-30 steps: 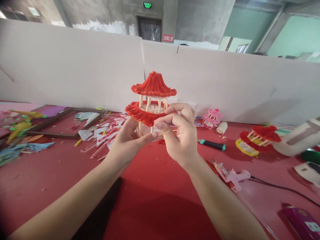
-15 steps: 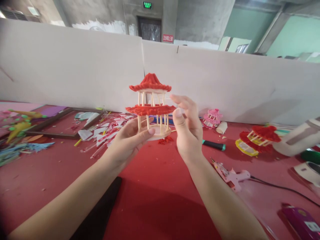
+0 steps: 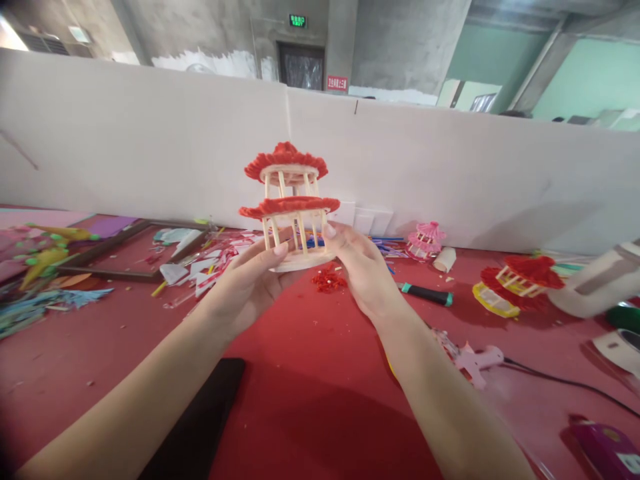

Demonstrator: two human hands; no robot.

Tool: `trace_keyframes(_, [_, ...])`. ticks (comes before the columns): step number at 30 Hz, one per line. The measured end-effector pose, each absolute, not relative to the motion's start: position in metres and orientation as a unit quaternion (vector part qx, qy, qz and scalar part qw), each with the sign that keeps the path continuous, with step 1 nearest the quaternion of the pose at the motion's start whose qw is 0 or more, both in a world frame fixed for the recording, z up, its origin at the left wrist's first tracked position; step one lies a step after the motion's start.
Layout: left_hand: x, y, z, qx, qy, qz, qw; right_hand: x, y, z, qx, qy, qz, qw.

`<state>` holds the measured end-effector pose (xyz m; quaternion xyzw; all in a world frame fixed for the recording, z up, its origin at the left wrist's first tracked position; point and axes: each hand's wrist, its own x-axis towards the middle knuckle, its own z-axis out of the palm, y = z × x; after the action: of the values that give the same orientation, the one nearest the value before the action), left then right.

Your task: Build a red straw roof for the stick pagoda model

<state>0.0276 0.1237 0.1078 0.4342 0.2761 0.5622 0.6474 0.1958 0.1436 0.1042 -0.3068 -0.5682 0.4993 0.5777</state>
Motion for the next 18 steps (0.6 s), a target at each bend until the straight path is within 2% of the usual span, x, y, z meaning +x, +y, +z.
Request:
trace_keyframes(6, [0.024,0.126,0.106,0.485,0.263,0.55,0.627,0.196,0.145,0.104,-0.288,-0.555,0.534,0.569])
trace_keyframes(10, [0.023,0.127,0.105,0.468,0.29,0.569,0.611,0.2,0.155,0.098,-0.299,-0.517,0.535,0.597])
trace_keyframes(13, [0.022,0.128,0.104,0.467,0.316,0.579,0.589,0.204,0.164,0.095,-0.29,-0.496,0.57,0.587])
trace_keyframes(15, [0.021,0.129,0.102,0.488,0.338,0.584,0.554,0.208,0.169,0.092,-0.277,-0.496,0.603,0.56])
trace_keyframes(18, [0.02,0.128,0.101,0.547,0.371,0.617,0.428,0.214,0.175,0.088,-0.254,-0.514,0.643,0.508])
